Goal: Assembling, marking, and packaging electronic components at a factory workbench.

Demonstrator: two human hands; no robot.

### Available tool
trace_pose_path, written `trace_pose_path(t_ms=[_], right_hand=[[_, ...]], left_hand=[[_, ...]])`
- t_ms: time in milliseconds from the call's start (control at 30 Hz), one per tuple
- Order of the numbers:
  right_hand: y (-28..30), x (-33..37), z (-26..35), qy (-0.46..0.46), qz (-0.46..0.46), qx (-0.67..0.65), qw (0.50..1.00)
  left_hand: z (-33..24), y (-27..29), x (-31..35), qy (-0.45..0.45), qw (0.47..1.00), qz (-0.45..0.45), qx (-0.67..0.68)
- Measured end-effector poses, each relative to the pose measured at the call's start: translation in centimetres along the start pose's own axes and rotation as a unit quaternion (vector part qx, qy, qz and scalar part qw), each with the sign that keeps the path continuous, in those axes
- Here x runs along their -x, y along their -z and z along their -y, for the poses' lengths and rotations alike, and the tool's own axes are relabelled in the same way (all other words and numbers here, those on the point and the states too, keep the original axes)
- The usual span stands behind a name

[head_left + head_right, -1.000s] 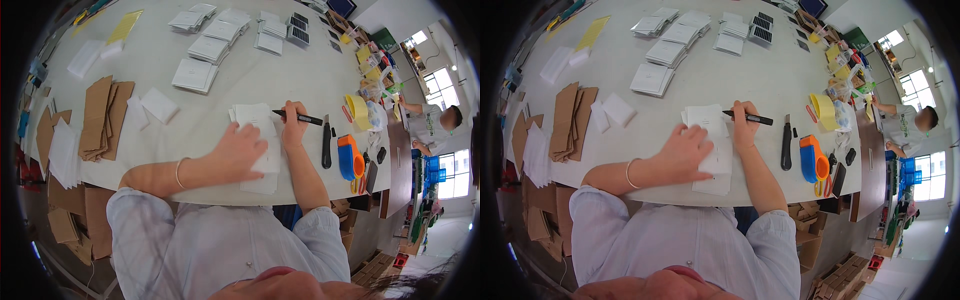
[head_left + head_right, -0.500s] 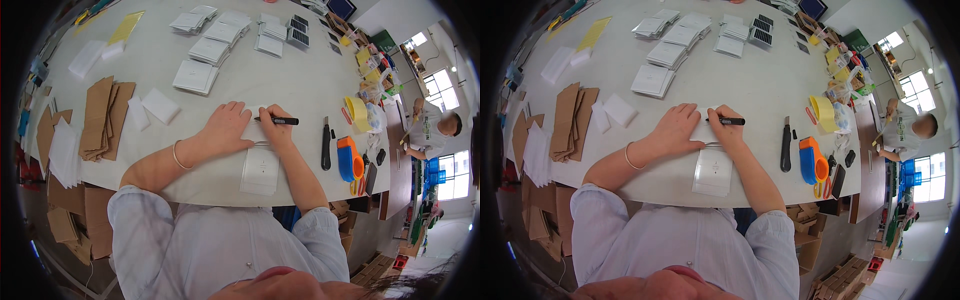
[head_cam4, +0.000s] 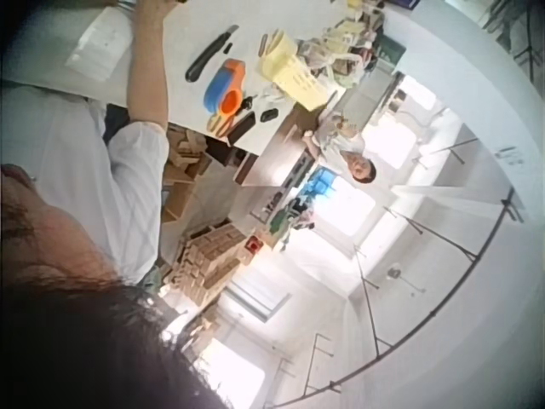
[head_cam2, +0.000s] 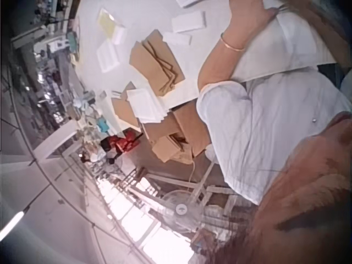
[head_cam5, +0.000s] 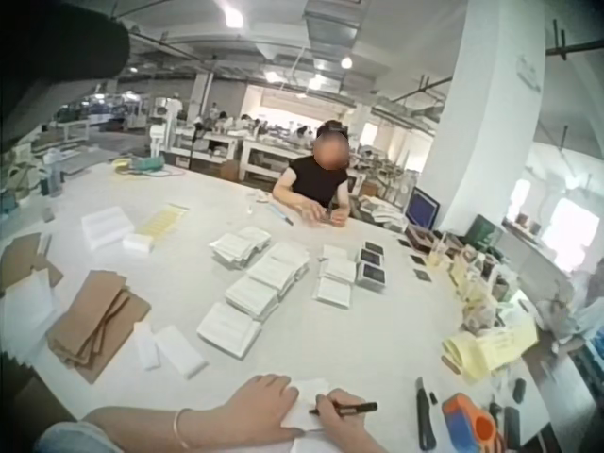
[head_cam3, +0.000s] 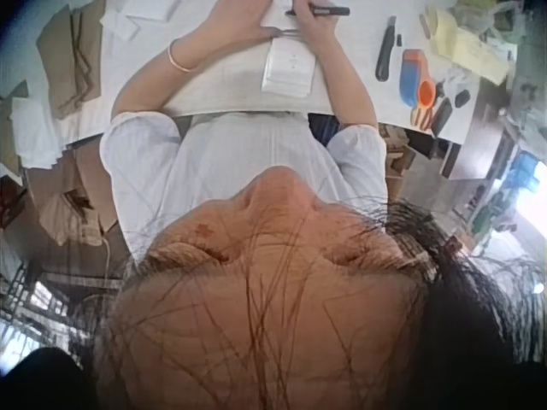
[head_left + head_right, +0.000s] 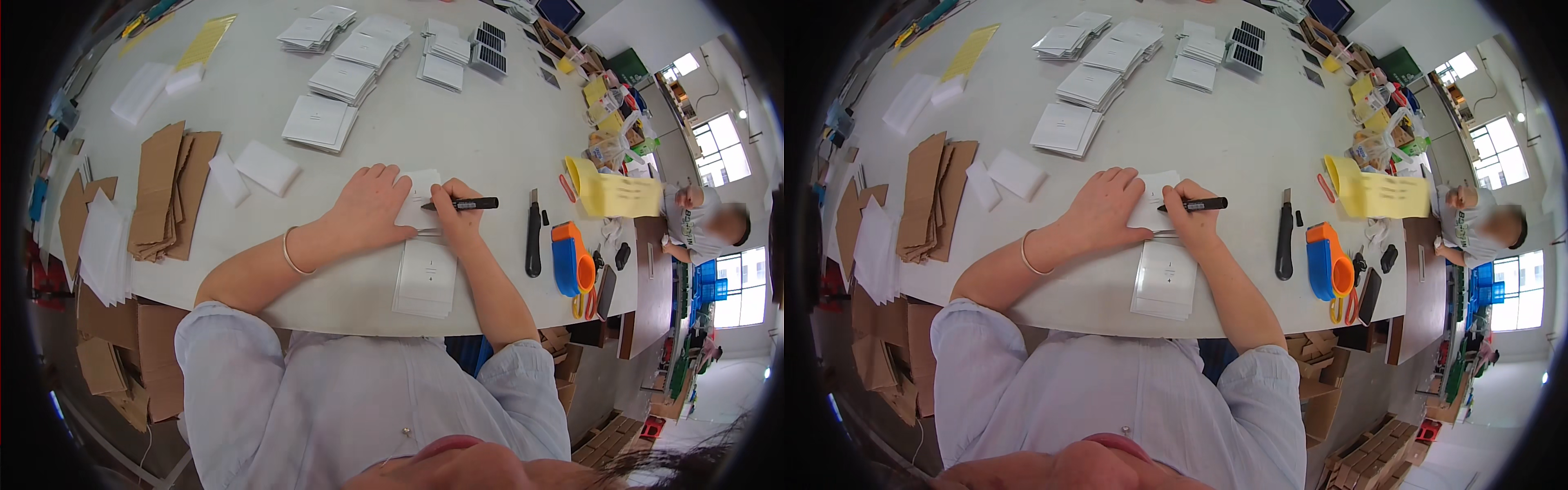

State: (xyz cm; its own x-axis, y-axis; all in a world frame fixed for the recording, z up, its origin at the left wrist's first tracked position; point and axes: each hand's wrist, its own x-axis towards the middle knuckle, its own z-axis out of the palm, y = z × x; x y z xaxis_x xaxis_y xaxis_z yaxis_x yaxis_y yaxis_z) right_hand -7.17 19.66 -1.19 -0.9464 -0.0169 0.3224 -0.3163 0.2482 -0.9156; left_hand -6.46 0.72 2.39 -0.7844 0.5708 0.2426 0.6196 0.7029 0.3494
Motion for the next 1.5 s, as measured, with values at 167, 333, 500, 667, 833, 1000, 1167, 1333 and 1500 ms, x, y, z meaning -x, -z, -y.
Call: trace_pose_path(t_ms=[167, 333, 500, 667, 833, 1000, 1167, 1333, 1500], right_hand=[[-0.2, -0.1, -0.1, 0.014, 0.01, 0.01, 1.0], [-0.3, -0.1, 0.1, 0.032, 0.002, 0.037, 0.999], [-0.3, 0.0, -0.3, 0.031, -0.005, 0.019, 0.999], [0.5, 0.1, 0.0, 0.02, 0.008, 0.031, 0.999], [0.5, -0.1, 0.1, -0.053, -0.097, -0.118, 0.987], [1.0, -0.9, -0.4, -0.089, -0.154, -0.224, 0.958], [0.6, -0.9, -0.4, -0.098, -0.145, -0.23, 0.957], [0.5, -0.7, -0.9, -0.063, -0.104, -0.198, 0.973], [0.9, -0.4, -0.1, -0.047, -0.082, -0.073, 0.993]], left_hand=[[-0.1, 0.1, 0.0, 0.012, 1.0, 0.022, 0.009], [0.0, 0.0, 0.0, 0.01, 1.0, 0.023, 0.01], [-0.2, -0.2, 0.1, 0.009, 1.0, 0.018, 0.007], [-0.3, 0.0, -0.4, -0.005, 1.0, 0.021, 0.013], [-0.3, -0.2, 0.3, -0.031, 0.997, -0.07, -0.002], [-3.7, 1.4, 1.9, -0.089, 0.996, 0.017, -0.002], [-5.9, 0.3, 3.9, -0.148, 0.984, 0.094, 0.0], [-5.3, 0.6, 3.1, -0.134, 0.991, -0.008, -0.026], [-0.8, -0.5, 0.3, -0.048, 0.996, -0.057, -0.056]])
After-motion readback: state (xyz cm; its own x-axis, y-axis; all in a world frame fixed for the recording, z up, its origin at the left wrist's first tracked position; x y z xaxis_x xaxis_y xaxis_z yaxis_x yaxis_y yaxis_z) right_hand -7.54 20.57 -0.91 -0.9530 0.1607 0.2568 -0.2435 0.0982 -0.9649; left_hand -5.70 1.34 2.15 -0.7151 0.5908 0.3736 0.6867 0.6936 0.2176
